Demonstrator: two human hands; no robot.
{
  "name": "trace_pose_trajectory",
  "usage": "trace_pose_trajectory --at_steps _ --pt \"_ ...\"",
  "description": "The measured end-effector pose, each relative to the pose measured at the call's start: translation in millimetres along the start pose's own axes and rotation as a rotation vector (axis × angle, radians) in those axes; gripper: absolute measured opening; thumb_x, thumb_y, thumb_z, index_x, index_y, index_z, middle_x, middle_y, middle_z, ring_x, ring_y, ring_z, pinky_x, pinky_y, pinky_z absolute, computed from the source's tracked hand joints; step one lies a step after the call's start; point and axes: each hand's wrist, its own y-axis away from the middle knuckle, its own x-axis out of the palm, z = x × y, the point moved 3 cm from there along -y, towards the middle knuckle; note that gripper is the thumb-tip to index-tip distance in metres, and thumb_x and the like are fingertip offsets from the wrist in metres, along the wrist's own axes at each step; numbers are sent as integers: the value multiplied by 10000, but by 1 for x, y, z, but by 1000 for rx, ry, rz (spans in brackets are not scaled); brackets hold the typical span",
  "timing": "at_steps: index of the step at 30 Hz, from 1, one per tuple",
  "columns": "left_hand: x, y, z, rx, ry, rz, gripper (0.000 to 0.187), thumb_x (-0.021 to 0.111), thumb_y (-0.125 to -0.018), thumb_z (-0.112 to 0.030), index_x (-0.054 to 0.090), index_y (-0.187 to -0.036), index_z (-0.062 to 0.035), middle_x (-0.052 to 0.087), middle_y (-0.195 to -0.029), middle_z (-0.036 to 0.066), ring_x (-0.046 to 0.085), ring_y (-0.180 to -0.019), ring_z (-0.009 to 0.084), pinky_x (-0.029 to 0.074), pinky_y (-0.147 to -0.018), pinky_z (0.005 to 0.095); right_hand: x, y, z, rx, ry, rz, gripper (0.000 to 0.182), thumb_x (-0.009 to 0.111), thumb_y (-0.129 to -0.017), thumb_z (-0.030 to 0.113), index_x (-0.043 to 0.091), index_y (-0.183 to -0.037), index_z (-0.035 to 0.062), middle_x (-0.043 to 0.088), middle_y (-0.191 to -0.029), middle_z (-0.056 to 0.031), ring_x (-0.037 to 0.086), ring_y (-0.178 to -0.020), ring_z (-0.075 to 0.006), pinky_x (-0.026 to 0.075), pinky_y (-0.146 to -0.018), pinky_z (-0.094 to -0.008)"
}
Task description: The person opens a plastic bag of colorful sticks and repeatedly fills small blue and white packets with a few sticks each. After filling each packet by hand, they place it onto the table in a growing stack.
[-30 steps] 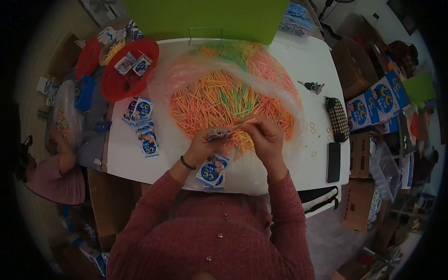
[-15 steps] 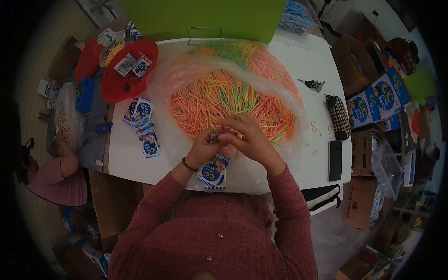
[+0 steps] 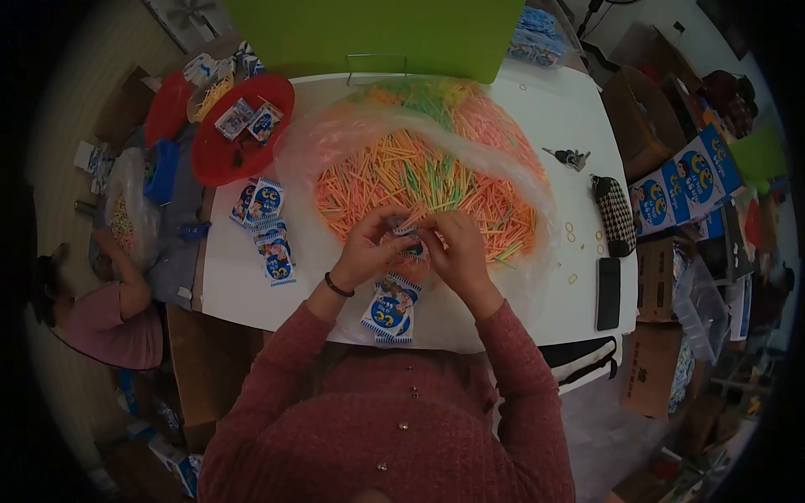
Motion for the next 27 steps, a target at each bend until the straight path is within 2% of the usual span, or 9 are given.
trace_pose_trajectory --at_steps 2,8,11,15,17,19,20,23,27 --pt "-4 3 0 0 -66 -11 521 675 -846 31 472 -1318 -52 584 -1176 59 591 -1055 153 500 -932 297 -4 2 9 -22 -21 -114 134 707 -765 55 629 -873 69 626 -812 -76 593 -801 -267 433 -734 -368" --pt "-9 9 -13 4 50 -33 634 648 -838 81 390 -1399 -61 571 -1226 82 564 -1144 170 494 -964 311 4 -5 16 -80 -44 -163 134 692 -774 2 619 -878 44 626 -808 -84 597 -756 -274 459 -680 -361" --pt "-13 3 -11 49 -16 -8 624 641 -835 95 407 -1392 -59 566 -1247 89 554 -1172 181 495 -967 316 8 -3 14 15 -193 -205 118 682 -796 -12 617 -883 35 632 -826 -88 611 -762 -254 475 -675 -336" --pt "-13 2 -4 16 -47 -26 534 669 -866 -19 473 -1360 -70 608 -1166 48 580 -1077 135 470 -924 271 13 -5 10 80 -261 -172 107 674 -818 -6 621 -907 21 636 -849 -90 622 -763 -221 488 -666 -309" --pt "-13 6 6 22 -138 -9 493 658 -881 -32 493 -1345 -69 610 -1149 36 585 -1059 128 470 -919 262 22 -3 10 192 -391 -15 107 664 -837 9 618 -933 9 629 -850 -90 618 -747 -195 493 -652 -296" --pt "-16 6 19 -163 -35 9 407 636 -910 -58 523 -1301 -49 588 -1175 35 575 -1053 111 471 -910 255 23 -3 7 200 -385 2 131 659 -842 13 628 -970 14 623 -853 -83 611 -768 -189 490 -674 -294" --pt "-17 6 24 -159 -36 11 407 636 -910 -58 523 -1301 -49 588 -1175 35 575 -1053 111 471 -910 255 24 -3 7 210 -382 29 160 655 -847 17 639 -1006 18 617 -856 -75 605 -789 -183 488 -696 -292" --pt "-19 7 16 -95 76 -83 320 596 -940 -68 545 -1254 -33 579 -1191 44 564 -1057 104 475 -899 257 11 -13 29 175 -490 -74 238 669 -834 29 654 -1072 37 607 -873 -65 589 -849 -182 478 -755 -288" --pt "-10 6 2 -86 25 44 280 521 -968 -40 543 -1247 -32 578 -1185 58 555 -1064 102 475 -907 265 3 -23 37 43 -406 -54 297 680 -815 33 663 -1111 56 606 -893 -68 574 -887 -204 469 -807 -294"
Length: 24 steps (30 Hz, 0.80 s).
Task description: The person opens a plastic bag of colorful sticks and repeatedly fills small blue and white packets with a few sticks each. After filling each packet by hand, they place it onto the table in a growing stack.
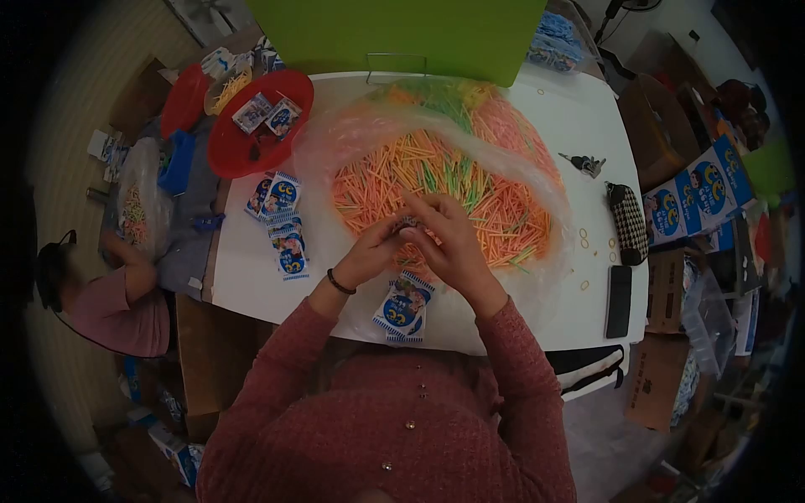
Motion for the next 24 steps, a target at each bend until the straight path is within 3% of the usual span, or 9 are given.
trace_pose_trajectory --at_steps 2,5,9,12,14,17,20,22,24 --pt "0 3 7 -21 -87 71 297 501 -973 -31 532 -1269 -36 574 -1193 61 554 -1068 105 473 -914 265 4 -2 -6 -256 256 193 262 681 -812 41 669 -1074 52 611 -897 -83 593 -856 -233 490 -778 -320" --pt "5 7 11 -122 -196 204 373 496 -971 -22 490 -1342 -61 556 -1226 48 544 -1083 102 469 -923 260 2 -3 -9 -144 152 283 219 677 -814 38 680 -1033 57 617 -898 -89 611 -833 -263 501 -729 -346" --pt "6 10 -2 -160 178 27 312 518 -985 -77 498 -1293 -32 563 -1209 44 559 -1076 114 482 -918 287 -9 -8 -10 -5 102 171 177 675 -820 54 686 -997 59 621 -892 -89 629 -810 -261 500 -667 -347" --pt "6 9 2 -81 110 72 329 523 -987 -97 488 -1308 -32 567 -1210 39 556 -1095 114 467 -943 280 0 -3 -21 57 -51 343 161 670 -839 95 693 -995 61 620 -865 -90 627 -863 -259 491 -727 -359" --pt "4 9 7 -45 52 122 351 519 -992 -111 473 -1331 -32 569 -1213 37 553 -1117 119 456 -964 278 1 0 -14 -110 260 401 218 655 -866 143 677 -1067 62 626 -967 -101 598 -974 -253 453 -844 -377" --pt "3 12 7 -184 85 174 507 506 -990 -114 334 -1462 -47 473 -1384 63 535 -1157 126 437 -984 268 -7 -4 -13 54 75 184 293 657 -858 152 650 -1144 87 605 -1103 -100 551 -1050 -260 392 -924 -391" --pt "0 12 -9 76 -2 37 664 492 -967 -78 149 -1535 -75 297 -1534 69 503 -1213 142 424 -996 268 -19 2 -19 39 58 184 326 664 -840 140 632 -1163 116 566 -1212 -86 533 -1051 -267 380 -922 -390" --pt "-3 11 -7 -22 355 113 765 479 -944 -34 9 -1543 -102 -5 -1617 33 428 -1302 159 404 -1027 295 -16 6 -15 -29 202 224 292 668 -830 125 647 -1121 118 585 -1180 -71 538 -1046 -262 375 -927 -398" --pt "-3 8 -7 -23 255 83 763 490 -940 -22 30 -1544 -100 100 -1595 46 444 -1286 157 413 -1017 295 -13 8 -14 -95 348 256 260 673 -820 110 663 -1079 120 603 -1148 -56 544 -1041 -257 371 -933 -405"
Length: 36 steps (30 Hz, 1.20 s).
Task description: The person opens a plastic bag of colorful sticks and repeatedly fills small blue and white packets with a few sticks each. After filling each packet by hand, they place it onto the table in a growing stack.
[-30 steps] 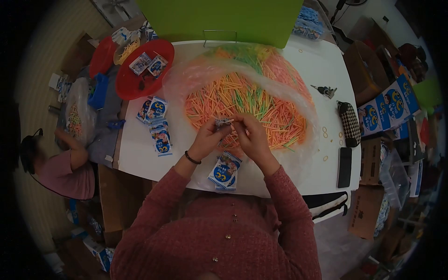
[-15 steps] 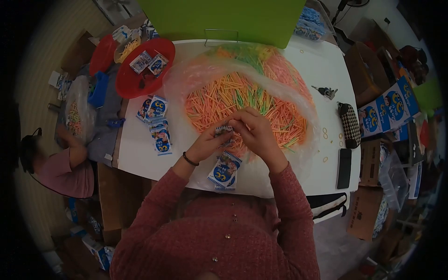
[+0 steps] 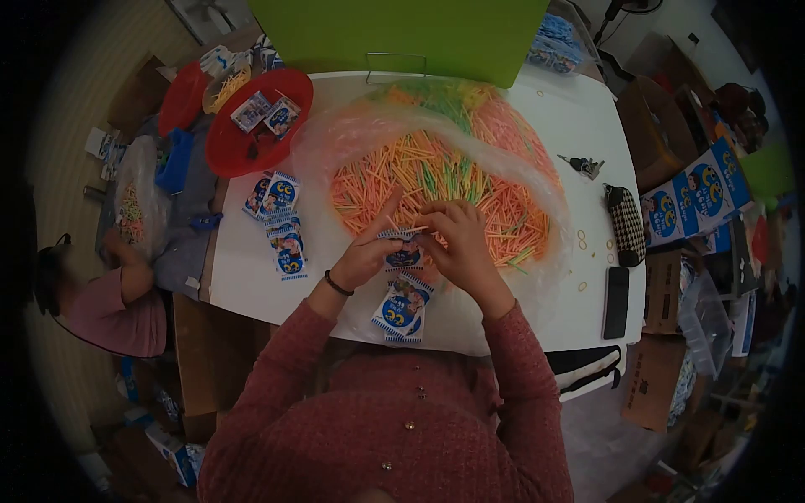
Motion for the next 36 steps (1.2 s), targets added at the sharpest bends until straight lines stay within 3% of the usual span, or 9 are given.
trace_pose_trajectory --at_steps 4,6,8,10,14,22,30,32,36 --pt "10 -3 -5 12 -86 -27 735 555 -915 18 161 -1527 -80 444 -1408 57 515 -1200 142 453 -975 291 0 0 -4 86 -43 -113 170 704 -796 83 691 -965 98 661 -964 -33 592 -963 -239 413 -895 -368" --pt "7 0 1 -22 -101 -51 676 571 -898 35 251 -1485 -66 477 -1368 54 534 -1167 139 457 -977 300 2 4 -9 153 -105 -165 155 717 -790 78 695 -943 84 672 -909 -35 611 -929 -234 442 -867 -355" --pt "5 -2 9 -45 -117 -69 622 586 -881 52 341 -1443 -53 510 -1328 50 554 -1134 136 461 -980 310 13 13 -26 406 -496 -218 190 732 -795 89 689 -977 57 679 -901 -66 634 -879 -217 492 -779 -325" --pt "5 -3 14 -3 -40 -141 417 630 -878 26 514 -1272 -42 603 -1168 26 586 -1055 122 496 -920 297 14 15 -26 351 -454 -190 219 729 -802 88 690 -1015 53 679 -917 -76 639 -873 -203 500 -761 -314" --pt "-1 1 19 -38 -53 -267 319 627 -869 54 579 -1169 -44 627 -1092 22 602 -1017 110 517 -862 264 10 11 -11 184 -273 -179 304 725 -812 85 690 -1113 68 667 -903 -79 635 -808 -179 499 -721 -292" --pt "-13 4 30 59 -517 -172 274 597 -868 88 582 -1108 -44 622 -1057 29 623 -962 113 546 -827 261 -1 1 -8 220 -346 -37 296 731 -803 97 694 -1094 65 639 -839 -65 609 -779 -181 481 -672 -292" --pt "6 6 14 -7 -111 -264 345 589 -880 69 563 -1208 -33 627 -1106 30 606 -986 105 524 -823 248 -17 -9 12 -51 115 2 140 726 -771 107 686 -893 53 641 -849 -83 618 -793 -257 484 -661 -353" --pt "8 7 15 3 -112 -247 328 614 -886 37 572 -1206 -25 633 -1092 23 599 -954 85 503 -802 231 -8 -10 14 -4 -100 48 206 723 -773 121 678 -967 67 652 -884 -80 612 -850 -258 472 -759 -375" --pt "0 10 23 -120 -107 -244 369 603 -886 50 564 -1243 -35 635 -1117 29 610 -998 110 522 -833 261 -11 -12 17 -12 43 92 291 720 -773 123 652 -1052 77 661 -924 -83 597 -934 -271 428 -870 -400"
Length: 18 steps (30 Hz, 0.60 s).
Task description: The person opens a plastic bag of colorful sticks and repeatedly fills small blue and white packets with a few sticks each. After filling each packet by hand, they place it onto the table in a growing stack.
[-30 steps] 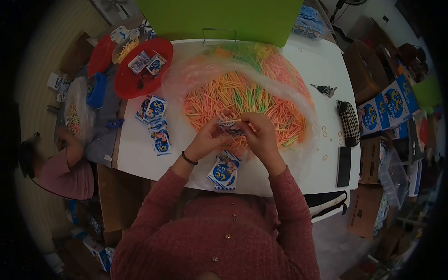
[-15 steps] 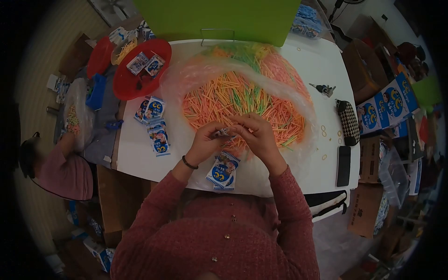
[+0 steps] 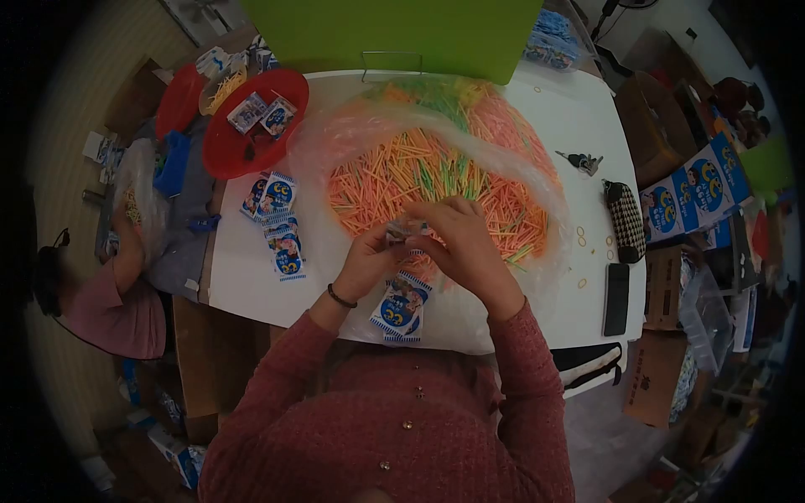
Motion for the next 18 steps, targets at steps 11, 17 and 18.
trace_pose_trajectory --at_steps 11,17,18 --pt "2 18 -24 153 47 20 405 598 -891 48 529 -1281 -38 611 -1197 55 617 -1055 159 539 -857 282 29 18 -24 17 17 -144 178 730 -763 89 653 -924 85 665 -902 -39 597 -842 -243 402 -779 -353" --pt "-31 54 -30 453 -265 -63 303 580 -921 13 523 -1217 -27 629 -1136 97 644 -982 163 551 -821 293 48 15 10 -36 -173 -104 249 719 -786 66 652 -1025 82 663 -947 -58 604 -841 -231 429 -830 -348" --pt "-44 66 -28 372 -185 -193 248 564 -934 4 527 -1178 -24 643 -1074 96 652 -934 156 550 -805 289 47 15 13 -41 -181 -101 249 719 -786 66 652 -1025 82 663 -947 -58 604 -841 -231 429 -830 -348"
